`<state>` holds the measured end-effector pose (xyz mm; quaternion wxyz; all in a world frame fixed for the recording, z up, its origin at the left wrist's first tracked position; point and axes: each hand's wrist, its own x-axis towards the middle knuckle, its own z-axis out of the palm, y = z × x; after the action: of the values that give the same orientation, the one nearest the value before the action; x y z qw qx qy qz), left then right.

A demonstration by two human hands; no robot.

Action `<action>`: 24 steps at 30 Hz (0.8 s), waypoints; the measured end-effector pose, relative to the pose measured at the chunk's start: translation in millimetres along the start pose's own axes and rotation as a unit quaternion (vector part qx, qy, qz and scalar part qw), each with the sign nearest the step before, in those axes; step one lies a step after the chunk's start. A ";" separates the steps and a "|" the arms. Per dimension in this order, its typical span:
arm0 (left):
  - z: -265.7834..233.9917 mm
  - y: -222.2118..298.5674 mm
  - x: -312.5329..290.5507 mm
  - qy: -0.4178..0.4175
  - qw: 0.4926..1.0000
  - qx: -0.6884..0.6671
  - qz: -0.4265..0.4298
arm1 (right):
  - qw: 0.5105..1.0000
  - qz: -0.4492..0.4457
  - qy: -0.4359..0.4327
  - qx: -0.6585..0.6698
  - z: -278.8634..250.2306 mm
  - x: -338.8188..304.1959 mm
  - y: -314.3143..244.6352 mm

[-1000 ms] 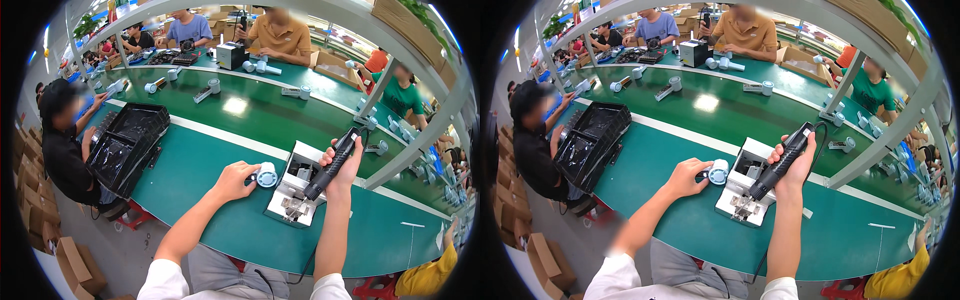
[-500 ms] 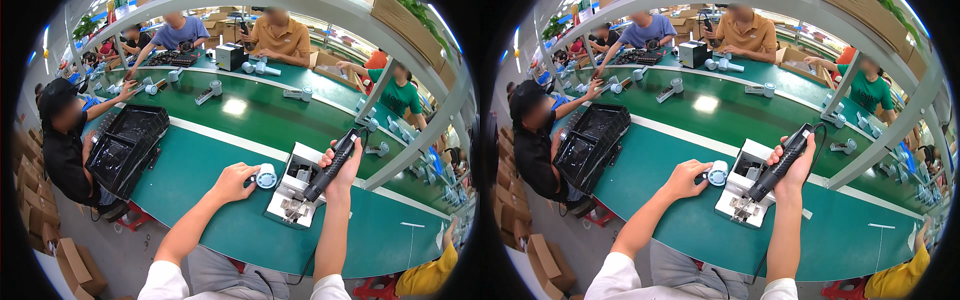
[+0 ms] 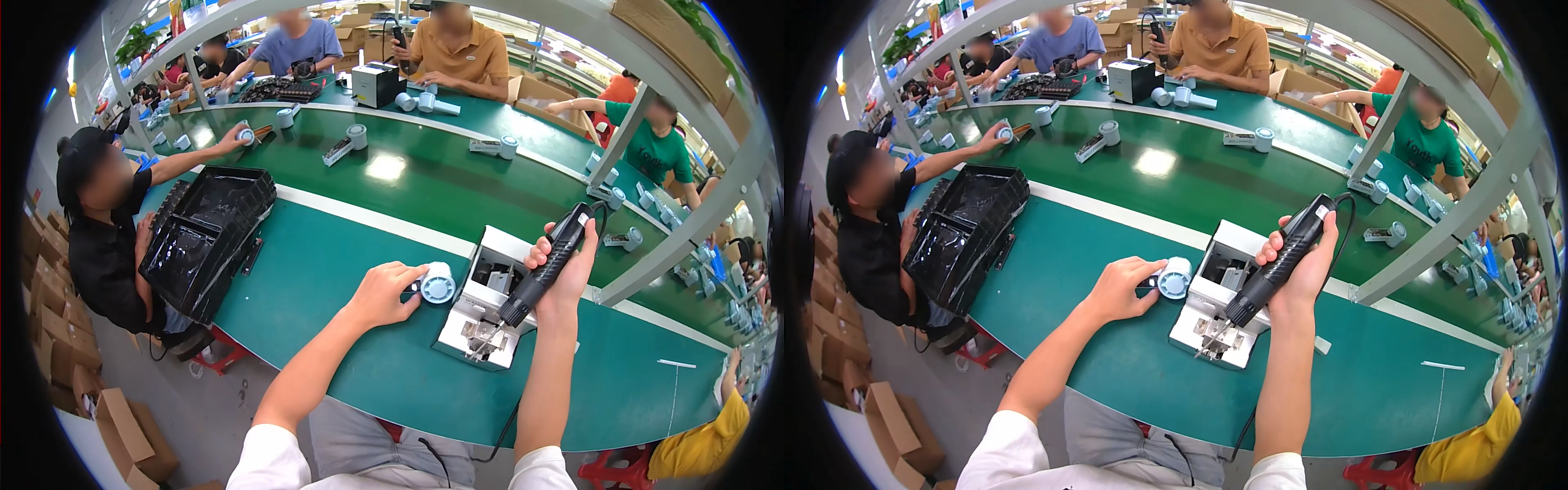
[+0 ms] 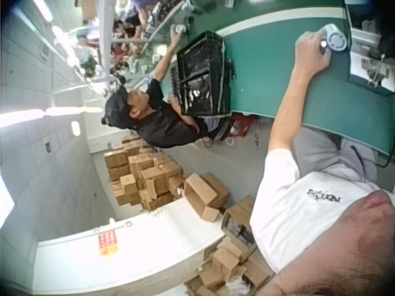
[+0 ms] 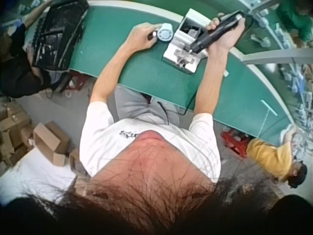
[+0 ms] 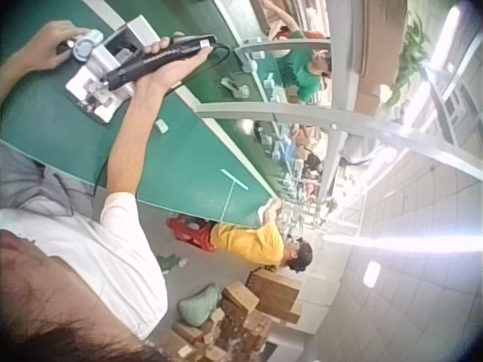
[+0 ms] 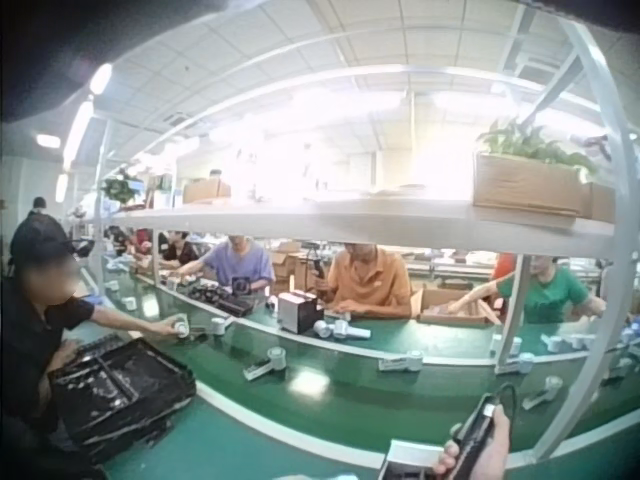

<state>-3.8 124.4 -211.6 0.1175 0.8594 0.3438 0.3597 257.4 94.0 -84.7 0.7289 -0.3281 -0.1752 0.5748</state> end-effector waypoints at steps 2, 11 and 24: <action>-0.8 1.1 1.0 -0.006 1.000 -0.004 -0.007 | 1.000 -0.005 0.001 -0.002 0.5 -0.4 0.0; -4.0 6.3 4.4 0.006 1.000 0.014 -0.001 | 1.000 -0.007 -0.003 -0.006 -0.4 0.9 -0.2; -3.8 6.7 4.9 0.008 1.000 0.014 0.001 | 1.000 -0.002 -0.008 -0.002 -0.9 1.5 0.0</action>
<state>-0.6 122.7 -203.2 0.1022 0.8584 0.3487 0.3621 258.4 95.1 -85.5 0.7278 -0.3246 -0.1829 0.5758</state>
